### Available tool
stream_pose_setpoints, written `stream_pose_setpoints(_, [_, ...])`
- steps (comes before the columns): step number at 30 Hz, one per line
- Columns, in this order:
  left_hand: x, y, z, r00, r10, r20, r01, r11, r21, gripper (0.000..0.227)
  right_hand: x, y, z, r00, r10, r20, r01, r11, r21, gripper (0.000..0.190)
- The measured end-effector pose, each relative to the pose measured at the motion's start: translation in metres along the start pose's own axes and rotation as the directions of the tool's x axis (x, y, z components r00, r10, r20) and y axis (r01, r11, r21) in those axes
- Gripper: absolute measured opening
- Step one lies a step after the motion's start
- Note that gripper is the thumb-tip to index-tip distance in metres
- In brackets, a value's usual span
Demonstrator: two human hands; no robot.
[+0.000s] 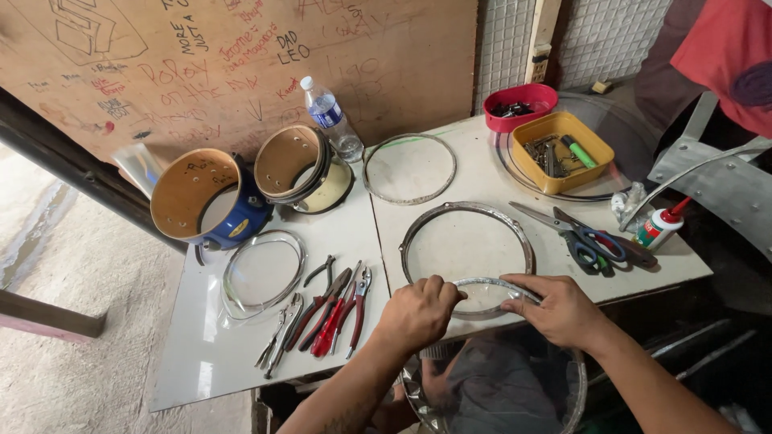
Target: The person uses pliers to remove a metal ring from a drum head and then uses scissors to trim the excess material around the edge of the drum head.
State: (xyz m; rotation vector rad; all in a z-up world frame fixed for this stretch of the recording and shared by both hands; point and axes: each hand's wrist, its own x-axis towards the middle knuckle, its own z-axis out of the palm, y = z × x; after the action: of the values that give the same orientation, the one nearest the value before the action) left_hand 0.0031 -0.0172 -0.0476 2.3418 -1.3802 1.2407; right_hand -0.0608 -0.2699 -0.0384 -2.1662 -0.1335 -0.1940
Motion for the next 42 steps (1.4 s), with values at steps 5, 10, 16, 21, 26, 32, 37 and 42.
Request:
stream_pose_setpoints(5, [-0.013, -0.005, 0.018, 0.993, -0.062, 0.105, 0.075, 0.989, -0.125, 0.030, 0.005, 0.012, 0.003, 0.993, -0.116, -0.036, 0.118, 0.992, 0.054, 0.042])
stream_pose_setpoints(10, [-0.024, -0.009, 0.028, 0.907, -0.239, 0.348, 0.361, 0.866, -0.347, 0.040, 0.007, 0.058, 0.018, 0.952, -0.302, -0.042, 0.286, 0.933, -0.217, 0.045])
stream_pose_setpoints(16, [-0.030, -0.018, 0.035, 0.738, -0.347, 0.578, 0.648, 0.604, -0.464, 0.041, 0.014, 0.038, 0.016, 0.815, -0.558, 0.157, 0.546, 0.649, -0.529, 0.038])
stream_pose_setpoints(21, [-0.027, -0.020, 0.023, 0.592, -0.405, 0.697, 0.804, 0.351, -0.480, 0.034, 0.025, 0.036, 0.020, 0.801, -0.549, 0.238, 0.566, 0.566, -0.599, 0.022])
stream_pose_setpoints(26, [-0.014, -0.022, 0.005, 0.754, -0.285, 0.592, 0.599, 0.668, -0.441, 0.047, 0.032, 0.022, 0.032, 0.784, -0.578, 0.227, 0.565, 0.512, -0.647, 0.017])
stream_pose_setpoints(32, [-0.012, -0.033, 0.010, 0.881, -0.085, 0.465, 0.298, 0.864, -0.406, 0.053, 0.045, 0.004, 0.050, 0.726, -0.632, 0.273, 0.610, 0.407, -0.680, 0.019])
stream_pose_setpoints(37, [-0.022, -0.053, 0.015, 0.969, -0.029, 0.245, 0.108, 0.943, -0.315, 0.035, 0.058, -0.007, 0.059, 0.691, -0.682, 0.240, 0.600, 0.356, -0.716, 0.017])
stream_pose_setpoints(42, [-0.020, -0.074, 0.007, 0.997, 0.075, 0.023, -0.072, 0.994, -0.088, 0.030, 0.070, 0.014, 0.078, 0.769, -0.630, 0.111, 0.522, 0.518, -0.677, 0.011])
